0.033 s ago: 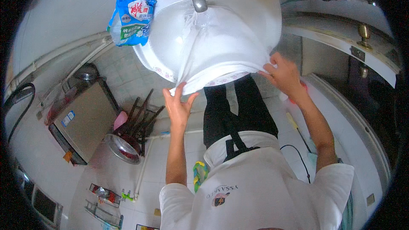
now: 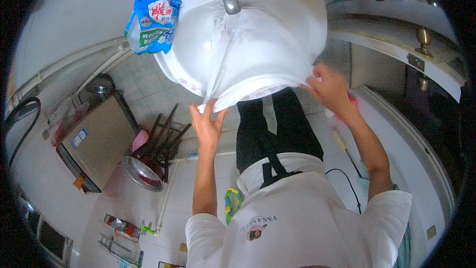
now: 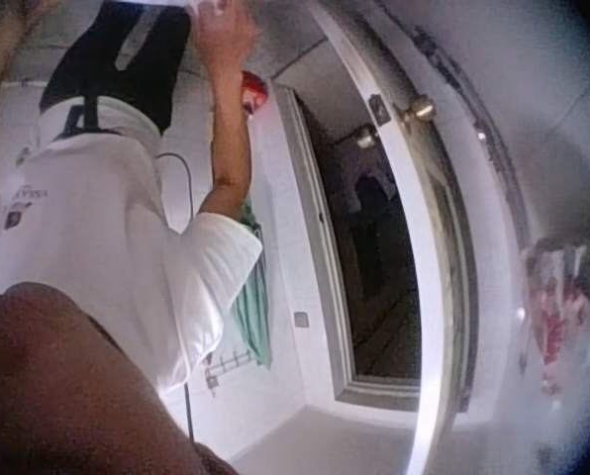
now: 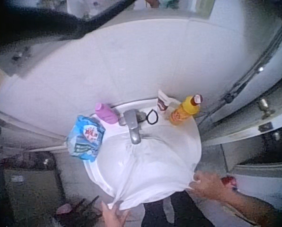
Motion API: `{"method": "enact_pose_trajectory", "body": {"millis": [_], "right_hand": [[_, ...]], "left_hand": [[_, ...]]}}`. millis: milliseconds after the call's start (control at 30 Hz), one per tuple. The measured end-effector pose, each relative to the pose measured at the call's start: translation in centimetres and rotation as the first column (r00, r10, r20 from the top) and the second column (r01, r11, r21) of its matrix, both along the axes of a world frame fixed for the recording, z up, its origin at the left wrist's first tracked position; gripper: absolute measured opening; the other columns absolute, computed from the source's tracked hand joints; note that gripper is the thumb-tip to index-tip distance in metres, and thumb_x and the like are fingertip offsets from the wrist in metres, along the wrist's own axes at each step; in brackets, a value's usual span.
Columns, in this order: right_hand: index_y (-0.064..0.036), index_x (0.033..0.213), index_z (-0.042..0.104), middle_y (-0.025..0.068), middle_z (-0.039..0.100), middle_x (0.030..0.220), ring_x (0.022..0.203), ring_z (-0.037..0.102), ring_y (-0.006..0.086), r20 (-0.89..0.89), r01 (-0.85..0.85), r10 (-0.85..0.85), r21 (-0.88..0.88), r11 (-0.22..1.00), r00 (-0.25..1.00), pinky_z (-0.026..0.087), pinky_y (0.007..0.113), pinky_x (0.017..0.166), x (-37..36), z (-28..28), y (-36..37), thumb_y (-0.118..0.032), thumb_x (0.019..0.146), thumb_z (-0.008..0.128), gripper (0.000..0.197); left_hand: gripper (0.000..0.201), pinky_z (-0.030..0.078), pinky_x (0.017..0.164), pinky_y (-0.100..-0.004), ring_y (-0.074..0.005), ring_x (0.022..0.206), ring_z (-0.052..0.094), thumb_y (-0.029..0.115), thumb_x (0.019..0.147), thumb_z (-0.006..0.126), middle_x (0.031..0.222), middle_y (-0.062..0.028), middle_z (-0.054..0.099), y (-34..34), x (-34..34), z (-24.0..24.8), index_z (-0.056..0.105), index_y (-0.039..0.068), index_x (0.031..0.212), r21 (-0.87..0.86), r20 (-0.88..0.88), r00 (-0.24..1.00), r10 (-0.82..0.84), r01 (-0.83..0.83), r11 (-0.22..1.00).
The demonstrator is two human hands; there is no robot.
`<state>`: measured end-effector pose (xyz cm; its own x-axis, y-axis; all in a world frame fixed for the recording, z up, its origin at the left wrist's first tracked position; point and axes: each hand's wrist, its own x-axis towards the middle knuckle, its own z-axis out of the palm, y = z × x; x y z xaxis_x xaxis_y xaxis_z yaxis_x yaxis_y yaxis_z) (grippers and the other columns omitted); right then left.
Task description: The person washes a white shirt by hand in a sink, applying a cleaning agent, scrubbing the fabric against itself in water, and then wringing it out.
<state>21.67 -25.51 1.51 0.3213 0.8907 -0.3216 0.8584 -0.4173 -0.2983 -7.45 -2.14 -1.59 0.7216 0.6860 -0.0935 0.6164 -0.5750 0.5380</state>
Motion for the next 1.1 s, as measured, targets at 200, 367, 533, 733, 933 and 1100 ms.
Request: {"method": "enact_pose_trajectory", "body": {"millis": [200,367,533,733,933,1100], "right_hand": [[-0.008,0.088,0.065,0.0098,0.061,0.09,0.083,0.064,0.0282,-0.141,0.236,-0.191,0.498,0.834,0.971,0.05,0.035,0.071,0.0,0.4,-1.0,-0.026,0.085,0.069,0.018],[-0.0047,0.096,0.062,0.0074,0.06,0.083,0.083,0.059,0.0157,-0.585,0.733,-0.478,0.336,0.592,0.655,0.046,0.029,0.074,1.0,5.4,1.8,-0.031,0.1,0.053,0.028],[-0.005,0.105,0.061,0.0078,0.063,0.088,0.085,0.059,0.0151,-0.329,0.479,-0.349,0.57,0.667,0.878,0.048,0.032,0.078,6.8,15.1,6.9,-0.026,0.099,0.053,0.024],[-0.0019,0.102,0.064,0.0138,0.066,0.092,0.086,0.064,0.0293,0.221,-0.107,-0.02,0.548,0.83,0.975,0.049,0.037,0.076,7.8,26.6,9.3,-0.021,0.088,0.062,0.024],[-0.0029,0.092,0.066,0.0211,0.064,0.08,0.078,0.066,0.0356,0.366,-0.074,-0.137,0.506,0.859,0.92,0.05,0.038,0.07,9.7,31.5,7.5,-0.002,0.075,0.061,0.017],[0.0,0.094,0.066,0.0219,0.065,0.086,0.082,0.068,0.0328,0.228,-0.085,-0.074,0.618,0.781,0.971,0.052,0.037,0.072,11.4,30.6,11.3,-0.002,0.078,0.058,0.018]], "left_hand": [[0.014,0.039,0.095,-0.0392,-0.0289,0.111,0.049,-0.001,0.08,0.069,0.116,-0.0144,0.049,0.6,-1.4,0.7,0.07,0.003,0.093,-0.157,0.29,0.914,0.285,-0.249,0.956],[0.016,0.046,0.079,-0.0282,-0.0137,0.092,0.056,0.009,0.095,0.054,0.093,-0.0062,0.061,3.5,3.0,7.2,0.061,-0.004,0.1,-0.337,0.456,0.767,0.452,-0.321,0.885],[0.021,0.039,0.067,-0.0228,-0.0066,0.076,0.045,0.016,0.101,0.048,0.081,0.0015,0.054,10.6,8.7,16.6,0.06,-0.001,0.095,-0.116,0.617,0.738,0.271,-0.255,0.96],[0.031,0.037,0.064,-0.0199,-0.0045,0.074,0.043,0.027,0.102,0.053,0.078,0.0057,0.053,15.6,8.5,25.3,0.064,-0.001,0.094,0.146,0.631,0.774,-0.043,-0.064,0.987],[0.032,0.037,0.065,-0.0182,-0.0042,0.074,0.045,0.027,0.101,0.055,0.081,0.005,0.056,19.7,9.9,29.6,0.066,-0.002,0.1,0.305,0.636,0.735,-0.235,0.04,0.951],[0.036,0.041,0.066,-0.0202,-0.0053,0.073,0.049,0.031,0.101,0.055,0.082,0.0032,0.061,21.4,8.8,32.5,0.067,0.0,0.114,0.408,0.559,0.774,-0.297,0.055,0.911]]}}
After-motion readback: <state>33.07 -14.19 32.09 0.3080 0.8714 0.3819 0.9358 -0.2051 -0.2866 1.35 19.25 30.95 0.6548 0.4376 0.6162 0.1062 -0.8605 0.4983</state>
